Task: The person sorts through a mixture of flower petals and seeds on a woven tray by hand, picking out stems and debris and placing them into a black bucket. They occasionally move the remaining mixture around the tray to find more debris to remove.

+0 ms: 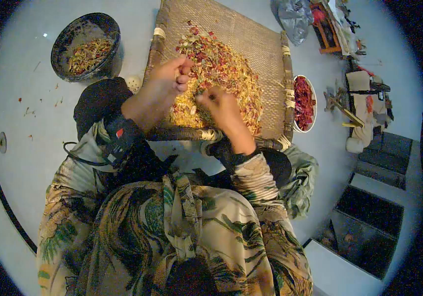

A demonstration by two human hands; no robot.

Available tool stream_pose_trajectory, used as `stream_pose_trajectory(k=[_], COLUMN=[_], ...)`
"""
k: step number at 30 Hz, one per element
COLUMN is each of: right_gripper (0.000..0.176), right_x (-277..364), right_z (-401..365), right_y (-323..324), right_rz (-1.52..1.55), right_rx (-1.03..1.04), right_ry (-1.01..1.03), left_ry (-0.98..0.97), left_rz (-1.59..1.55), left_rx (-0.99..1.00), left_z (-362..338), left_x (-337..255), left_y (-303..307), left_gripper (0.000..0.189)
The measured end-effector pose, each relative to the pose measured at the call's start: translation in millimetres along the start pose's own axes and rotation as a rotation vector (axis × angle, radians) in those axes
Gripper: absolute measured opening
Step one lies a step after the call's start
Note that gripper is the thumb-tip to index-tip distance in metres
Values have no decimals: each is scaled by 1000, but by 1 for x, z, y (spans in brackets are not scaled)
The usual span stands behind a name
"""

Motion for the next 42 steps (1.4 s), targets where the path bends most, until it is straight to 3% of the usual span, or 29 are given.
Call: stream_pose_trajectory(k=[4, 8, 10, 13, 20, 23, 24, 28, 35, 38, 41, 42], right_gripper=[30, 25, 23, 20, 19, 18, 16, 11, 9, 10, 11, 11], right_x=[0, -6, -1, 18, 17, 11, 5, -15, -25, -36, -31, -36], right_z=[-14, -6, 1, 6, 22, 24, 28, 39, 34, 39, 36, 38], right_y=[-30, -36, -29, -28, -79, -71, -66, -40, -10, -7, 1, 0], right_rz=[-161, -225, -178, -98, -239, 32, 39, 828, 1169, 902, 820, 781], right_rx=[70, 82, 77, 17, 53, -59, 77, 189, 127, 135, 28, 21], right_ry=[142, 136, 136, 345, 510, 346, 63, -508, -537, -381, -434, -359], left_ry=[-105, -187, -198, -229, -262, -270, -258, -236, -203, -174, -173, -165], left_rz=[11, -26, 4, 7, 27, 39, 30, 32, 155, 156, 180, 178], left_rx=[-153, -214, -228, -202, -226, -192, -181, -154, -92, -121, -235, -237], left_z=[4, -3, -3, 3, 2, 3, 3, 4, 13, 13, 11, 9], left_x=[-5, -19, -27, -33, -32, -30, -29, -21, -2, 2, 6, 7], left_y=[1, -1, 2, 7, 7, 9, 10, 1, 5, 3, -4, -6], left_gripper=[18, 15, 15, 16, 18, 19, 19, 18, 18, 18, 18, 17])
Point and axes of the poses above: each hand's wrist, its own z-axis towards the middle knuckle, its own y-axis out of the back of the hand, x = y × z, the point moved 1 cm from there along z, towards the middle knuckle, and after that the axes turned 13 degrees about -x, right-handed, at the moved point
